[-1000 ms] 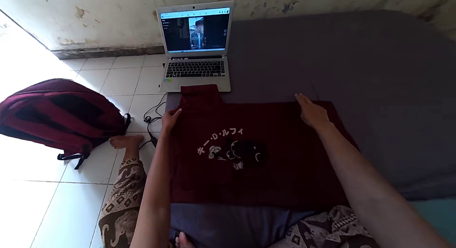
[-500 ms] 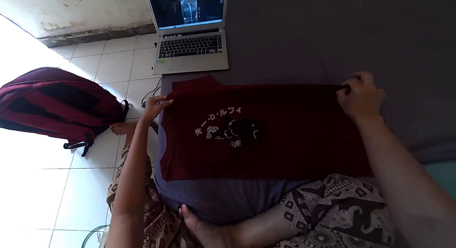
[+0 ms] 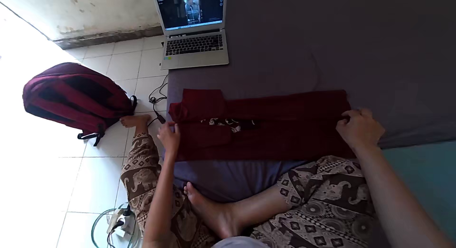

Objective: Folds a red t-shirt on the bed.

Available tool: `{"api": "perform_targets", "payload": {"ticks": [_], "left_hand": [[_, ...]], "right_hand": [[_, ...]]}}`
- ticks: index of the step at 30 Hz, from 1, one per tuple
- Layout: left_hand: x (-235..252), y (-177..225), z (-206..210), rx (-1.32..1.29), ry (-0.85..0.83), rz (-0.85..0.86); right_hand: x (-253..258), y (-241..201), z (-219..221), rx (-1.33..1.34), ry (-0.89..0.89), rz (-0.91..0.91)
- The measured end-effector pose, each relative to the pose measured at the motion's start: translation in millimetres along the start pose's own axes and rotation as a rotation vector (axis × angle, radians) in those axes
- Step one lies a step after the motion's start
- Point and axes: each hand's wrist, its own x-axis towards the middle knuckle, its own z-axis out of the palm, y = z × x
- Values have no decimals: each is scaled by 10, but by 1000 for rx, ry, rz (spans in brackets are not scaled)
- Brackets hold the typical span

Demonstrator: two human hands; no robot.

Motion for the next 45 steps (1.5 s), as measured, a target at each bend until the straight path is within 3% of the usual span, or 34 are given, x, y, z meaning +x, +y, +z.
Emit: {"api": "perform_targets", "payload": {"ticks": [5,12,18,23,26,29,35,38,45], "left_hand": [[-191,175,372,6,104,-54],[-166,124,640,-125,488,223],[-161,-17,609,-94,337,186],[-537,-176,538,-34,449,259],[-631,-234,594,-22,422,331],[-592,-41,637,-36,350,503],[-522,777,964,-86,-60,804],[-467,930,1141,-14,-157,843],[-407,1027,1132,80,-181,881]], "right_hand": [[-262,-251,63,90,-47,-94],[-320,-190,93,127,-34,-120],[-314,-256,32,98,-137,-61],[-262,-228,-27,103,-280,53],[-117,-61,-53,107,-229,146],[7,132,-43,91,-218,225],[40,351,26,134,-219,160],[44,336,31,148,-177,170],[-48,265,-40,293,145,217]]}}
